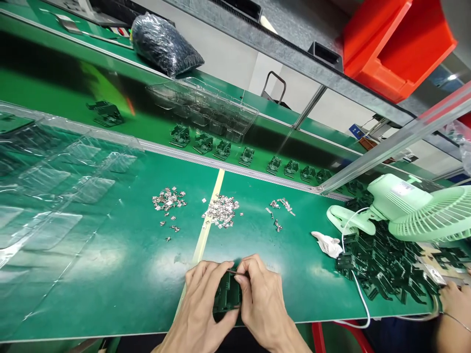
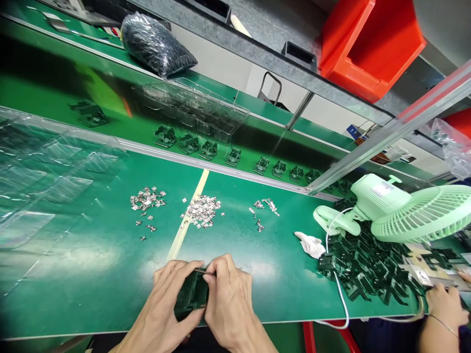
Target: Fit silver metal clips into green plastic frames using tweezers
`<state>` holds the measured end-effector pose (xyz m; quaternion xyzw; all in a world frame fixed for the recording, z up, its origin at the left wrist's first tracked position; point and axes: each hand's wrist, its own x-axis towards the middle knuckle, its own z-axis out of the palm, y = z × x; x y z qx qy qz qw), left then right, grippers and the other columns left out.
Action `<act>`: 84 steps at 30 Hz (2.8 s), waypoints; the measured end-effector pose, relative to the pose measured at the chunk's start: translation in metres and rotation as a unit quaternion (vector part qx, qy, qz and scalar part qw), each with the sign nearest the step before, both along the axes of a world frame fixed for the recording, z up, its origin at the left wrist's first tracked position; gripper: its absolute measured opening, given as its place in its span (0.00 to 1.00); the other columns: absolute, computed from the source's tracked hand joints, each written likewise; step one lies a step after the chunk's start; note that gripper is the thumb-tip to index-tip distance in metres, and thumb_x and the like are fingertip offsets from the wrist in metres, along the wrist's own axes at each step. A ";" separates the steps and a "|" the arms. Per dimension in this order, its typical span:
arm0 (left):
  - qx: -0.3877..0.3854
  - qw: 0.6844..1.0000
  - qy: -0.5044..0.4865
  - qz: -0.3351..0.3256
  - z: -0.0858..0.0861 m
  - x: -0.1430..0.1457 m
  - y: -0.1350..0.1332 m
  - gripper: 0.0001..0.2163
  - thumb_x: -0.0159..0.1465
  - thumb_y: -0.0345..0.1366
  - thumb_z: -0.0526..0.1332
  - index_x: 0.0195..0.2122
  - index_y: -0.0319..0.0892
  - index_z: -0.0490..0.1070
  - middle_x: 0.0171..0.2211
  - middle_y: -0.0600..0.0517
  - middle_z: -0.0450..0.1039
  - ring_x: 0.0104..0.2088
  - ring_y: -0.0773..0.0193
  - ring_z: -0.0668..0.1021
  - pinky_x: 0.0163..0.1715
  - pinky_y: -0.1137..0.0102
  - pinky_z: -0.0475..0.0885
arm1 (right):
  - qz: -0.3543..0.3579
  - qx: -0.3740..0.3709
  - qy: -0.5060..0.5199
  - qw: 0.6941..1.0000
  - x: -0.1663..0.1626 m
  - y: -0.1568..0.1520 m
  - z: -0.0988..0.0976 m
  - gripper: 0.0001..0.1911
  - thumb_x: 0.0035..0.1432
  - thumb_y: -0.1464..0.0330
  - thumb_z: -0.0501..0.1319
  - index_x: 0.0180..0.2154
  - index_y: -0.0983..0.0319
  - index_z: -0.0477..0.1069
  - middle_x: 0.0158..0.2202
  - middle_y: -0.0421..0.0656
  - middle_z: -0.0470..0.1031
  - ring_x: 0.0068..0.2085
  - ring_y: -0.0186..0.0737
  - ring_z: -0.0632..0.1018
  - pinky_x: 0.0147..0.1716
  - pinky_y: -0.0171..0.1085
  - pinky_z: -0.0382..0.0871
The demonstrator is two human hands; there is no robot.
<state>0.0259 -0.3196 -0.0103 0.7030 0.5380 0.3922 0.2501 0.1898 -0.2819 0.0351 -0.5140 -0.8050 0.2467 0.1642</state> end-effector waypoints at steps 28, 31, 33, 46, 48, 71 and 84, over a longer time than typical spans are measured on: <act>-0.339 0.842 -0.413 -0.075 0.020 -0.068 0.004 0.12 0.71 0.48 0.60 0.37 0.46 0.73 0.34 0.54 0.73 0.38 0.62 0.74 0.42 0.68 0.68 | -0.044 -0.095 0.180 0.978 -0.011 -0.009 0.031 0.04 0.67 0.66 0.63 0.40 0.55 0.77 0.35 0.43 0.76 0.30 0.37 0.73 0.23 0.36 0.60; -0.382 0.781 -0.477 -0.129 0.021 -0.054 -0.003 0.10 0.71 0.46 0.62 0.38 0.47 0.73 0.33 0.54 0.73 0.36 0.64 0.73 0.40 0.69 0.66 | -0.054 -0.199 0.251 0.946 -0.021 -0.010 0.029 0.03 0.61 0.66 0.69 0.35 0.57 0.78 0.31 0.38 0.73 0.23 0.30 0.61 0.21 0.35 0.51; -0.401 0.754 -0.499 -0.149 0.022 -0.047 -0.003 0.10 0.71 0.46 0.62 0.37 0.46 0.72 0.31 0.54 0.74 0.35 0.65 0.73 0.38 0.69 0.65 | -0.066 -0.266 0.302 0.913 -0.021 -0.009 0.029 0.06 0.58 0.66 0.70 0.31 0.60 0.76 0.28 0.37 0.71 0.22 0.27 0.58 0.20 0.34 0.48; -0.159 0.968 -0.176 0.077 0.005 -0.001 -0.003 0.20 0.70 0.45 0.59 0.62 0.51 0.67 0.57 0.45 0.73 0.56 0.50 0.76 0.54 0.55 0.74 | -0.062 -0.146 0.196 0.968 0.016 -0.002 0.026 0.07 0.70 0.65 0.60 0.36 0.58 0.71 0.34 0.39 0.72 0.31 0.34 0.68 0.30 0.36 0.61; -0.087 0.989 -0.090 0.077 -0.007 0.016 0.003 0.25 0.72 0.39 0.56 0.70 0.51 0.56 0.66 0.42 0.67 0.64 0.47 0.71 0.59 0.48 0.71 | -0.065 -0.139 0.179 0.972 0.019 0.003 0.022 0.08 0.71 0.65 0.58 0.37 0.58 0.71 0.36 0.40 0.73 0.32 0.35 0.70 0.32 0.36 0.63; -0.017 0.998 -0.066 0.006 -0.004 0.012 0.013 0.24 0.72 0.29 0.55 0.69 0.51 0.62 0.44 0.50 0.74 0.44 0.64 0.78 0.43 0.69 0.78 | -0.114 -0.105 0.108 0.982 0.007 -0.002 0.007 0.09 0.69 0.64 0.56 0.35 0.59 0.70 0.31 0.37 0.70 0.26 0.33 0.68 0.29 0.36 0.61; 0.009 0.998 -0.039 0.038 0.001 0.019 0.010 0.19 0.70 0.26 0.55 0.61 0.38 0.70 0.45 0.45 0.77 0.45 0.61 0.78 0.44 0.67 0.80 | -0.206 -0.094 0.080 0.971 0.001 -0.011 -0.006 0.13 0.66 0.59 0.57 0.34 0.59 0.72 0.25 0.37 0.71 0.23 0.34 0.69 0.28 0.35 0.63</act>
